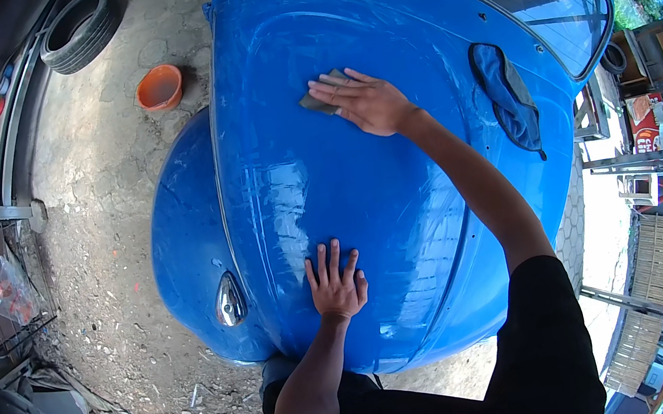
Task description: The person dips sandpaper into a bucket of water and sands the hood of a car with the sandpaper.
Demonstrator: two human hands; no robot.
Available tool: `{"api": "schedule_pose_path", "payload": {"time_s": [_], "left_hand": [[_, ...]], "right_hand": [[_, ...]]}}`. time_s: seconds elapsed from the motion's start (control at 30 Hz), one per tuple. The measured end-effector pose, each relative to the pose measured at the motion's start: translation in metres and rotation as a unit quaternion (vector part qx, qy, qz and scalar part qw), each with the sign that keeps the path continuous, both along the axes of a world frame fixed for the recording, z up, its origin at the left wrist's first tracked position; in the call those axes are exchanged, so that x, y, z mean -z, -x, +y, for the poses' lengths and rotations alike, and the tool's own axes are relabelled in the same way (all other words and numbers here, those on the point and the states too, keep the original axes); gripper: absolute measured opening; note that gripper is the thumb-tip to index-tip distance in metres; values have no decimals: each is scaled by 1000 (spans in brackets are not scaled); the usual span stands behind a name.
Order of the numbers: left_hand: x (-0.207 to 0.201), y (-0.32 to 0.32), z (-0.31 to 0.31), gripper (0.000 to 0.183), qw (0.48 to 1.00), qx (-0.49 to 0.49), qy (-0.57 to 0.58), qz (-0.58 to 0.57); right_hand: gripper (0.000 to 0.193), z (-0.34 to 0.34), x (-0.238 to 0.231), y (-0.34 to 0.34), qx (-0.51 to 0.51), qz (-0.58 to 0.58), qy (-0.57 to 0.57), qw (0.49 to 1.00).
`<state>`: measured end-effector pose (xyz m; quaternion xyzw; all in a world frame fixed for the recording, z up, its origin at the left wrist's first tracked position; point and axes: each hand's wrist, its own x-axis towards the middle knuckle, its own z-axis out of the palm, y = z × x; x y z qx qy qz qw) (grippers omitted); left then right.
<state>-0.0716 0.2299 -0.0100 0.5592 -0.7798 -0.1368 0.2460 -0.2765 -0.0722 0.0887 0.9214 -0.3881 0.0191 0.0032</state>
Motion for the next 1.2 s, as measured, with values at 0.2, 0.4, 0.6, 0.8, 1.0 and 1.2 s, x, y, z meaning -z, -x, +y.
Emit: {"api": "schedule_pose_path", "payload": {"time_s": [0.2,0.4,0.6,0.8,1.0,1.2], "left_hand": [[-2,16,2,62,1000,11,3,20],[-4,7,0,61,1000,3,14,10],[-1,4,4,56,1000,11,1,8],[-4,20,2,56,1000,24,2,20],[-1,-1,4,56,1000,5,3,6],[-2,21,0,55,999,16,6,27]], "right_hand": [[49,-40,13,17,248,-54,113,961],[49,-43,-3,-16,142,-35,19,989],[50,-32,26,-74,74,9,54,996],[49,-93,20,-26,240,42,127,961],[48,-75,13,-80,58,-2,21,998],[49,-105,26,-78,283,-2,117,952]]}}
